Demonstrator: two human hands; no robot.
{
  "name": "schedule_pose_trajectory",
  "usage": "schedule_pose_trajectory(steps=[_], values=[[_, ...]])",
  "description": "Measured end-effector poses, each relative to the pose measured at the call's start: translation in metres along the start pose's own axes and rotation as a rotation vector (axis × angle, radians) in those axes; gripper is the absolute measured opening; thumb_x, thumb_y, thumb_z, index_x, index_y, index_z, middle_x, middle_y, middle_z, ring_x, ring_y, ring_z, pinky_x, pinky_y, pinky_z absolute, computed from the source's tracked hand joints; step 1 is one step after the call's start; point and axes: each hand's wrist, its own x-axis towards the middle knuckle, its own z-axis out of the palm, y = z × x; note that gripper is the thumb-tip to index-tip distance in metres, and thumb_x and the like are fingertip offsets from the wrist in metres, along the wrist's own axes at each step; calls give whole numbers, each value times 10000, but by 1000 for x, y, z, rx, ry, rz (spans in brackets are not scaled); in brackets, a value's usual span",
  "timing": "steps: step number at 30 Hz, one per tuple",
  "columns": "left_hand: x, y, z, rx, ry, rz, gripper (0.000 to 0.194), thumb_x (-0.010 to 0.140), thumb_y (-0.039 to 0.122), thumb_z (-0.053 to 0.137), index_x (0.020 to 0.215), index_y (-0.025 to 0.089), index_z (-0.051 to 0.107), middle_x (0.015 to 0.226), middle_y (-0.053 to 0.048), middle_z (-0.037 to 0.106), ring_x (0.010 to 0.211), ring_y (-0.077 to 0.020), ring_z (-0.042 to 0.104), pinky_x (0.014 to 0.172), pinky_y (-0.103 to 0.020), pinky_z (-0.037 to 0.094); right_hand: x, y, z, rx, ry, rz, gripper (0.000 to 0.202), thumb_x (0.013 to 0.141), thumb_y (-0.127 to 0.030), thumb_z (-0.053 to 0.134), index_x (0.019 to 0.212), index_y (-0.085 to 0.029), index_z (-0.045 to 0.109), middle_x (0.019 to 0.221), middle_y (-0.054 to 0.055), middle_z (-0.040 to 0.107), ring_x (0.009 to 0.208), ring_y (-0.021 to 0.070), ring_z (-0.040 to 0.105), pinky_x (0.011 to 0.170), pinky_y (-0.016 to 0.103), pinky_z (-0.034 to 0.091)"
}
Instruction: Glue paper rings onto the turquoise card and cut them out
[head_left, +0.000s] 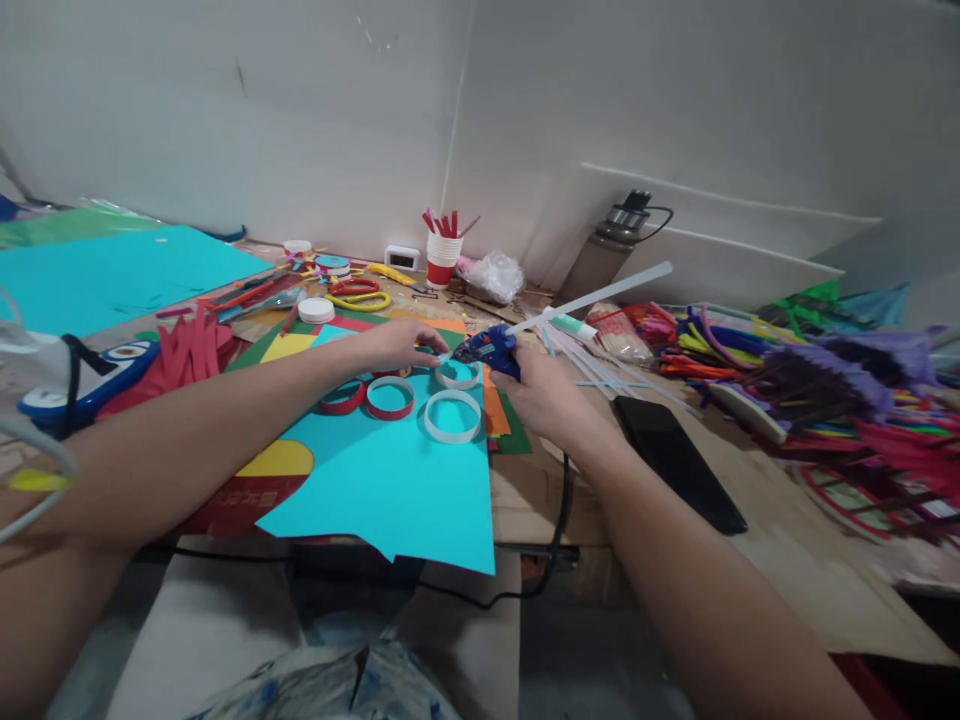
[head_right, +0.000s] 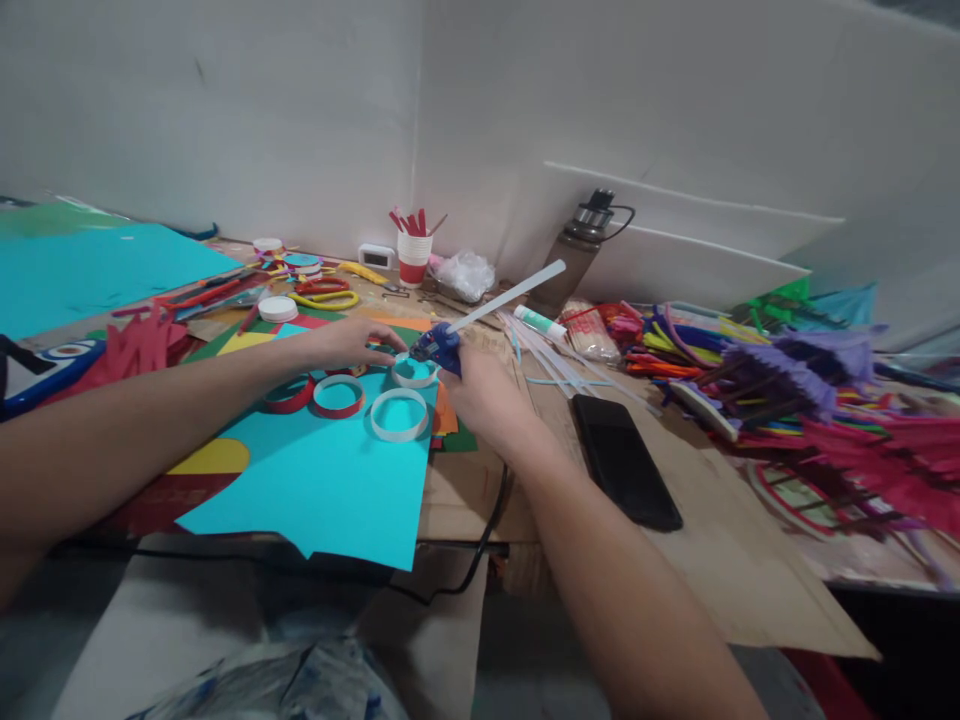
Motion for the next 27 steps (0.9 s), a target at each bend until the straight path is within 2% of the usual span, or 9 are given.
schedule_pose_trajectory(steps=[7, 17, 20, 27], values=[[2, -1, 2, 33, 35, 3, 380, 887, 357, 631, 1234, 219, 698, 1163, -39, 733, 836, -154, 663, 662, -208, 465, 4, 4, 1, -11, 55, 49, 322, 923, -278, 555, 1201, -136, 636, 1179, 179, 710, 1098, 313, 654, 857, 356, 487], [4, -3, 1, 14, 6, -53, 413, 877, 404, 634, 1251, 236, 683, 1098, -36, 743, 629, -118, 623, 576, -212, 460, 6, 2, -2, -41, 21, 84, 316, 922, -267, 572, 1194, -118, 631, 1197, 185, 702, 1106, 315, 645, 865, 360, 483], [7, -6, 2, 29, 19, -34, 410, 874, 408, 631, 1241, 233, 689, 1134, -39, 736, 744, -148, 656, 605, -208, 471, 6, 2, -1, -37, 9, 97, 324, 925, -255, 565, 1215, -124, 626, 1200, 182, 703, 1112, 304, 648, 863, 346, 483], [10, -7, 2, 97, 27, 18, 388, 886, 371, 629, 1241, 233, 699, 1216, -46, 719, 999, -192, 663, 843, -244, 498, 5, 3, 3, -45, -3, 75, 322, 934, -281, 555, 1199, -117, 634, 1197, 196, 705, 1097, 325, 659, 842, 363, 493]])
